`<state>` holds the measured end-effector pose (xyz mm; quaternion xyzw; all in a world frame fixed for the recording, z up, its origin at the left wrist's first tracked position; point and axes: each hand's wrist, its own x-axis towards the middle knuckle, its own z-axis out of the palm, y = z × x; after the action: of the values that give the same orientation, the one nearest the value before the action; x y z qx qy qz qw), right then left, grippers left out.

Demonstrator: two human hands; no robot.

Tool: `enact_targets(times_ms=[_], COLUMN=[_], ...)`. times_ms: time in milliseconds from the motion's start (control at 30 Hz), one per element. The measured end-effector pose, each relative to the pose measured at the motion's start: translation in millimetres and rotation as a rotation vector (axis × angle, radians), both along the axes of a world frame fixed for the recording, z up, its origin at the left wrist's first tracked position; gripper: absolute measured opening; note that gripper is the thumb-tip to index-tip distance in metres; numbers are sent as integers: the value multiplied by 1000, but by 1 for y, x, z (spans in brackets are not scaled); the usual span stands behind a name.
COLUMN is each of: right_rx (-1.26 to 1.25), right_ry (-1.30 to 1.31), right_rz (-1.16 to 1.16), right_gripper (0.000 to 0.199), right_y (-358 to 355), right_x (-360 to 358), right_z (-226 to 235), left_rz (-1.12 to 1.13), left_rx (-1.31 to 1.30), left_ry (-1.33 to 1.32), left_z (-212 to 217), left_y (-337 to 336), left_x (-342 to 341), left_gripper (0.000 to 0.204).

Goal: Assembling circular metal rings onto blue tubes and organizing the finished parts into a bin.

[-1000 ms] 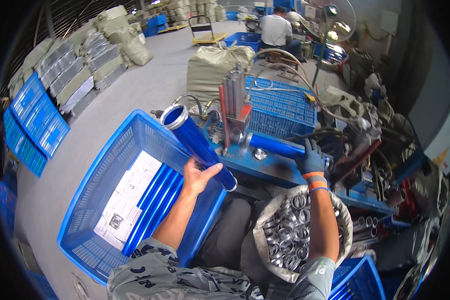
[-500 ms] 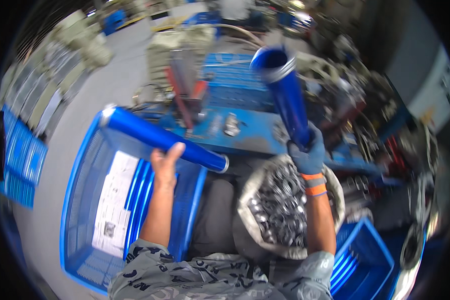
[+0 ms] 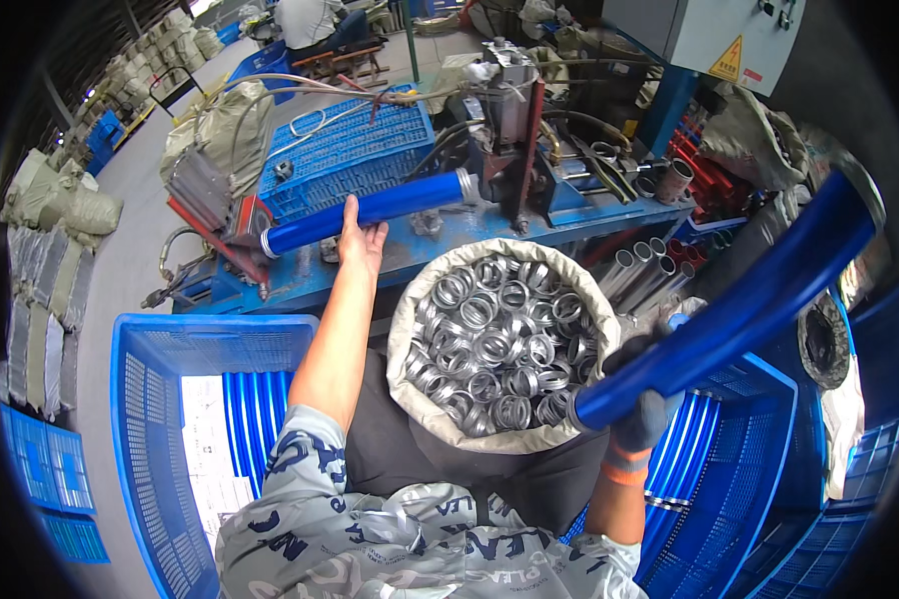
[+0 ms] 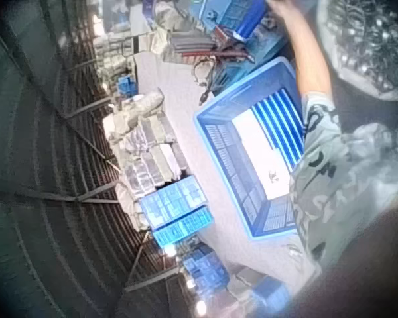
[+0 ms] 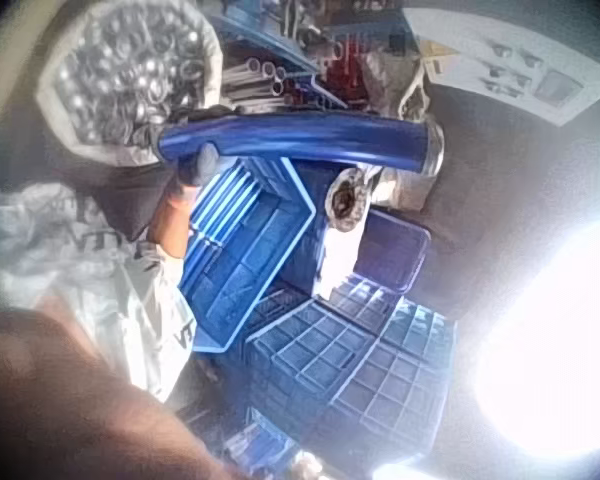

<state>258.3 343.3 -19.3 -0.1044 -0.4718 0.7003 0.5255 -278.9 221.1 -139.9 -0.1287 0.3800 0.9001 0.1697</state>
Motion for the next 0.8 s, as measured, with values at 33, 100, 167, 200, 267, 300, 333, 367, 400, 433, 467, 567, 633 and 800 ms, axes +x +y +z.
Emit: enact_targets(times_ms=[33,100,167,200,267,300,333,367,400,433,467,567,633,800], right_rx=[-47,-23,35,36,3,-18,-22,-21,-21,-14,49,169,160,-36], right_ry=[18,-47,-198,-203,-273,-242,-252,-328,-402,-495,-534,-675,-931,-1665], right_rz=[-32,-61,-149,-152,-248,-252,-252,-265,-277,-329,-453,-800,-842,-1001], right_gripper=[110,109,113,113,117,112,112,106,101,86,73,55,42,65], right_y=[-1,-8,-10,-9,-9,-9,-6,-1,5,10,17,31,25,-32], right_x=[13,33,49,51,47,41,43,50,59,80,105,241,340,538], right_z=[-8,-9,-15,-20,-24,-27,-29,-32,-34,-34,-41,-63,-57,-208], left_rz=[19,43,28,25,39,42,42,23,5,7,19,-70,-68,-413], left_rx=[-18,-39,-112,-112,-112,-169,-174,-228,-282,-311,-341,-343,-465,-121], left_ry=[-46,-96,-149,-154,-170,-140,-149,-142,-133,-101,-103,-25,-66,-108], left_z=[-8,-25,-43,-50,-59,-60,-62,-62,-60,-59,-58,-62,-97,-127], left_y=[16,28,42,43,37,32,34,33,33,41,40,47,75,-25], left_x=[-13,-32,-42,-48,-57,-65,-65,-60,-55,-47,-50,-37,-14,-145], left_gripper=[87,88,88,88,85,87,87,88,90,94,95,94,91,68])
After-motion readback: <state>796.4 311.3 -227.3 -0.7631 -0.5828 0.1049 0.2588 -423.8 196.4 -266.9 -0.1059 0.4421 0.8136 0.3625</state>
